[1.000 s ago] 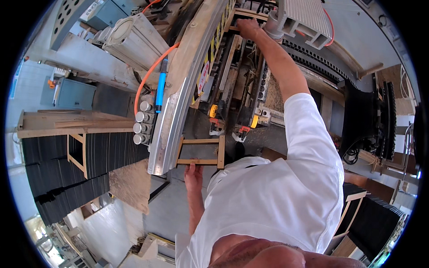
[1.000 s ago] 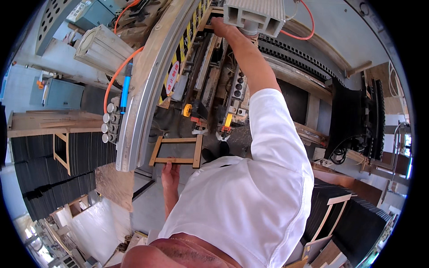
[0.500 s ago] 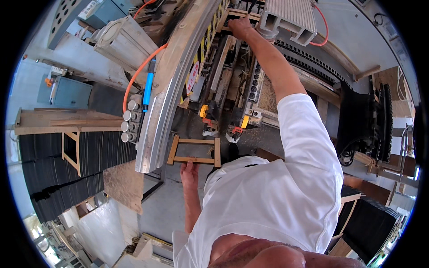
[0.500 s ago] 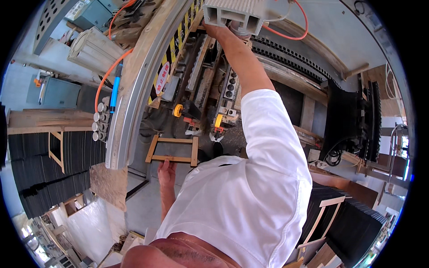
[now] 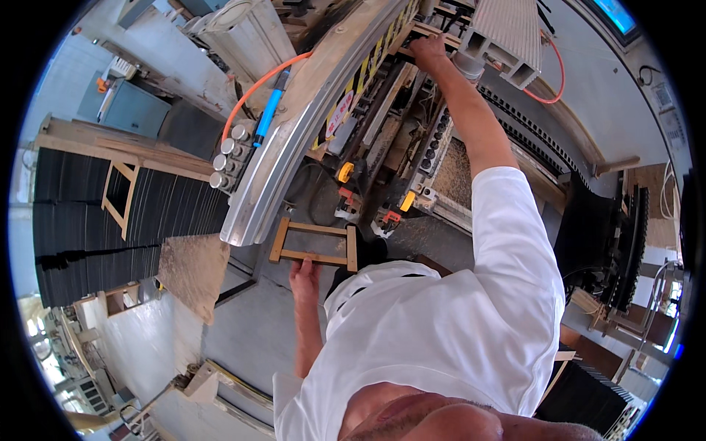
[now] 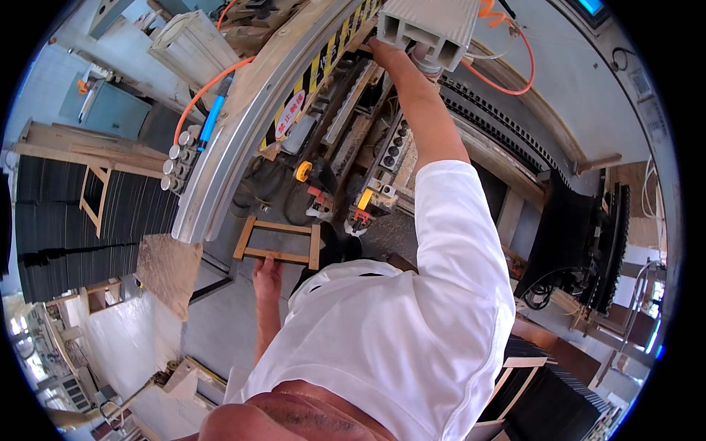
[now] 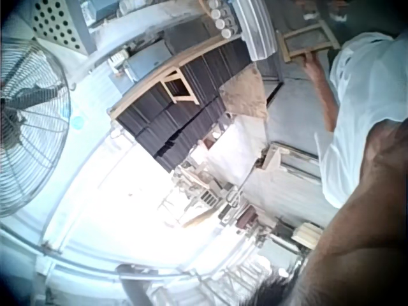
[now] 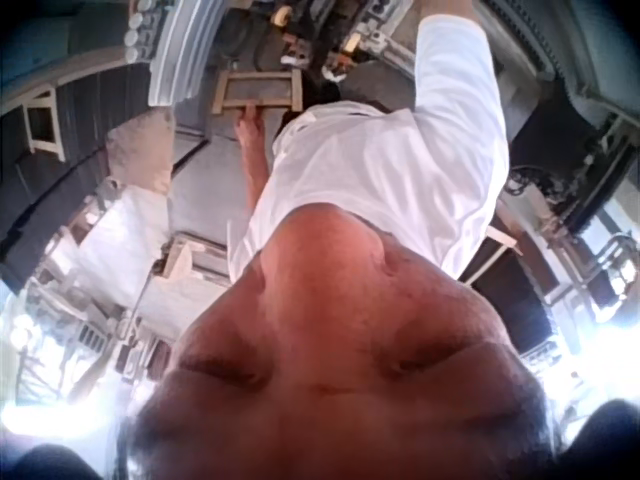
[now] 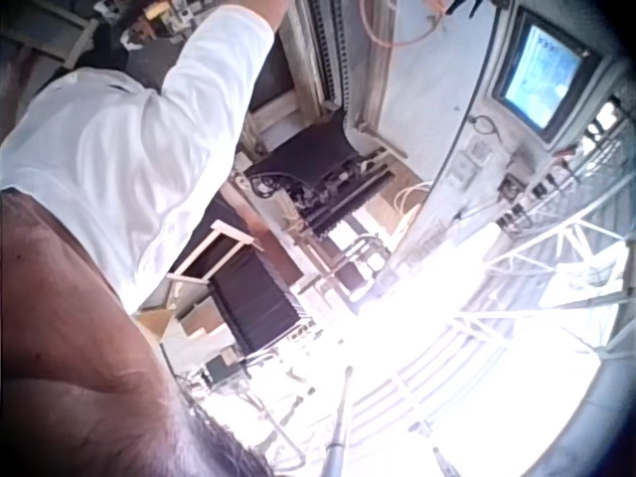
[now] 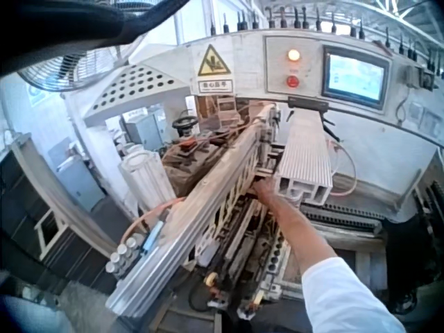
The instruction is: The person repeatedly feeds small wooden frames into a woodworking machine, likely a planer or sander, and removes them after processing. The frames are handled one at a time and placed on a nearby surface after each cycle.
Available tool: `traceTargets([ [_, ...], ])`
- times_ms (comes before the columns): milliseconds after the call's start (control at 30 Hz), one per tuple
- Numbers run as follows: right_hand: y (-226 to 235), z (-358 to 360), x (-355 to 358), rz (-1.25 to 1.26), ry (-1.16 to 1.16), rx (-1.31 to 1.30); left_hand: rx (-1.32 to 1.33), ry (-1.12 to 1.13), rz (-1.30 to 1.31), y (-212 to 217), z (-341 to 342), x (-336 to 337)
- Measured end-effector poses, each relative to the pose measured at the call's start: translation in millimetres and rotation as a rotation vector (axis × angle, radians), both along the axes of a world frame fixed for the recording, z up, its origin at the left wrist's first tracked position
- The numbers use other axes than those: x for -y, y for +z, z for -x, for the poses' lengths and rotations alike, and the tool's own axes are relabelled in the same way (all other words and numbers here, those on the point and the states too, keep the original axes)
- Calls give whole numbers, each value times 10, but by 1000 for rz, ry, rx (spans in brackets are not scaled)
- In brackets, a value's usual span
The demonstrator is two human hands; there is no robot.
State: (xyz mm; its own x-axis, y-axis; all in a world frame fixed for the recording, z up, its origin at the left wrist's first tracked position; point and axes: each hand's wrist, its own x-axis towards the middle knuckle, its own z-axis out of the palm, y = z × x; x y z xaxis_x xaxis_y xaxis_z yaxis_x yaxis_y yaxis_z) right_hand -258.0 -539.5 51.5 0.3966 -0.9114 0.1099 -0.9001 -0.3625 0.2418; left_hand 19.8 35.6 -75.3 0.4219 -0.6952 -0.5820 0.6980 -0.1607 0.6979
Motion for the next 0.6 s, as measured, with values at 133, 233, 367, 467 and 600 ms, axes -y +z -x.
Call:
traceTargets([
  [133, 101, -42, -65, -50, 7, -3, 44, -16, 17, 27, -35, -38],
  [233, 103, -80, -79, -38, -15, -66, 73, -9, 31, 125, -24, -43],
  [367, 182, -122, -112, -58, -68, -104, 283, -1, -23, 405, -87, -85],
  [467, 163, -113, -59, -90, -52, -49, 454, 6, -23, 719, -208, -184],
  [600, 165, -122, -28, -14, -72, -207, 613, 101, 95, 1267, -474, -334],
])
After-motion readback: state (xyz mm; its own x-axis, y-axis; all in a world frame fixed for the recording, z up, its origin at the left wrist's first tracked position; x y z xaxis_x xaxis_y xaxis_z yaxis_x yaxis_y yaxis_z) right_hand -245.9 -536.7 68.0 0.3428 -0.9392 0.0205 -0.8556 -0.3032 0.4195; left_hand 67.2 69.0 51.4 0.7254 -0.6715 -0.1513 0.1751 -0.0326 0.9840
